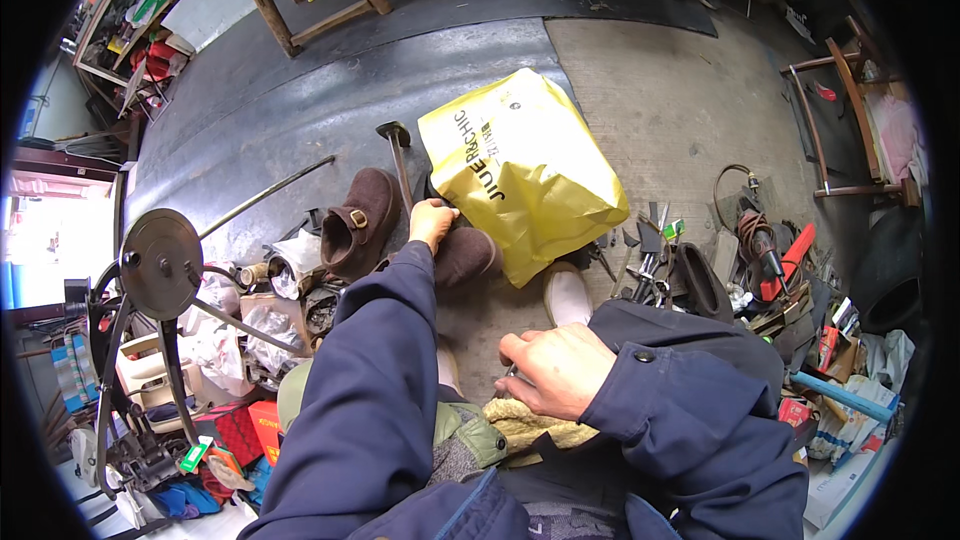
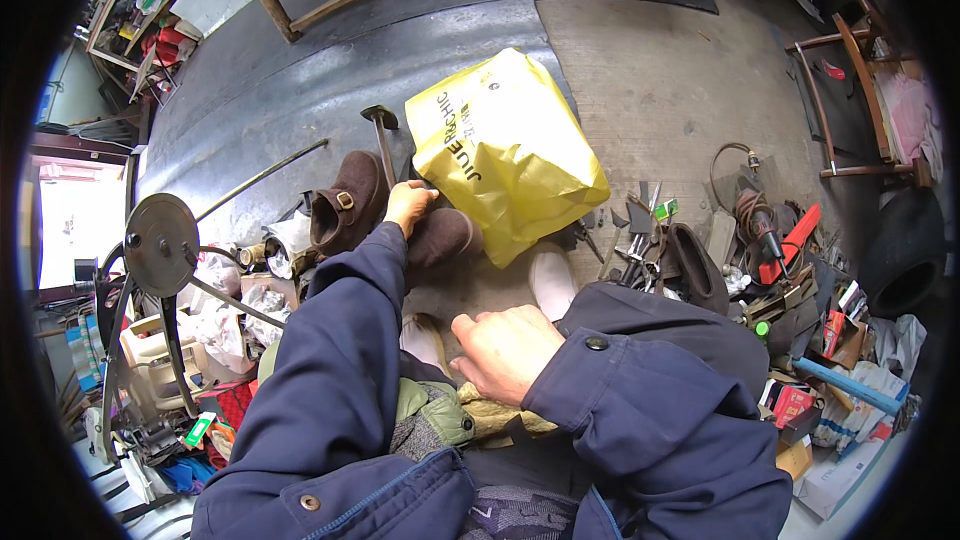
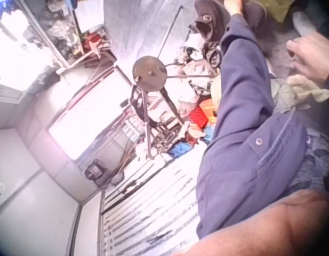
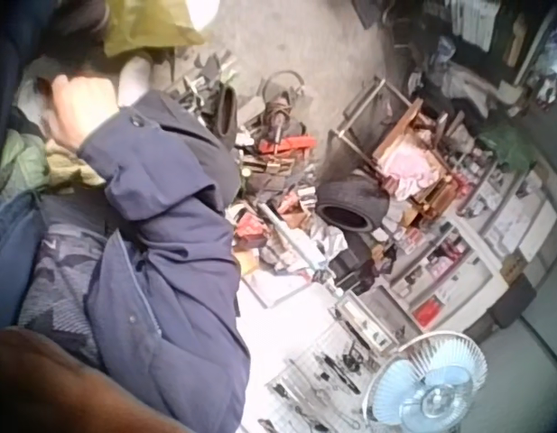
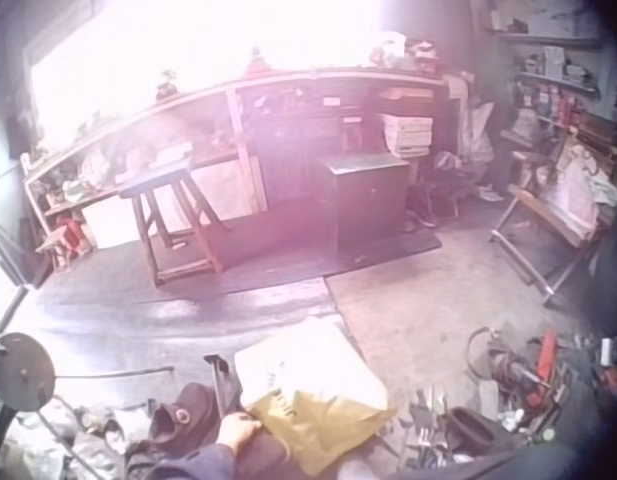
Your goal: The person retrieves a brown shoe from a yellow bag, removes the sole, and uses shears to trim the sole's edge. The person then picks up an angle grinder and holds it while inspecting the shoe and sole.
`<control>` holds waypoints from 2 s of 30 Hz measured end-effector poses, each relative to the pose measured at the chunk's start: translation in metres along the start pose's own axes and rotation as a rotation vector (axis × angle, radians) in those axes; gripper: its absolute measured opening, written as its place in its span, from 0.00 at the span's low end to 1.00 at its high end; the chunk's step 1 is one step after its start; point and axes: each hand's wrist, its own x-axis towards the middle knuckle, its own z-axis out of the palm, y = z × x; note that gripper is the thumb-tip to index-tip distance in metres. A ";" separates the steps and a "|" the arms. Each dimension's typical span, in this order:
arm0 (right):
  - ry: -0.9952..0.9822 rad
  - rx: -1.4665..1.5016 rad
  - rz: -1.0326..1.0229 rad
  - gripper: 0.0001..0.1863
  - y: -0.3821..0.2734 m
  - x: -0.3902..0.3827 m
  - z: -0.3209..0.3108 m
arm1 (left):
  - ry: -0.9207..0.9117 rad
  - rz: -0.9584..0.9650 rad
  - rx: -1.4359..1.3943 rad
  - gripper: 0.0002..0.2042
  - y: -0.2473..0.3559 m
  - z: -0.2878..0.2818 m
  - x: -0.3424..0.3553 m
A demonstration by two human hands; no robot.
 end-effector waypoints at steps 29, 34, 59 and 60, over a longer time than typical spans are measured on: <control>0.878 -0.026 -0.029 0.10 -0.003 -0.021 -0.062 | -0.224 1.083 0.066 0.11 0.191 -0.121 -0.299; 0.915 0.152 -0.128 0.08 -0.003 -0.036 -0.079 | 0.024 0.541 -0.062 0.16 0.110 -0.200 -0.242; 1.082 0.946 0.108 0.19 0.030 -0.039 -0.107 | 0.234 0.055 0.872 0.22 -0.021 -0.179 -0.061; 1.045 0.936 0.115 0.20 0.029 -0.037 -0.107 | 0.215 0.054 0.893 0.21 -0.024 -0.177 -0.057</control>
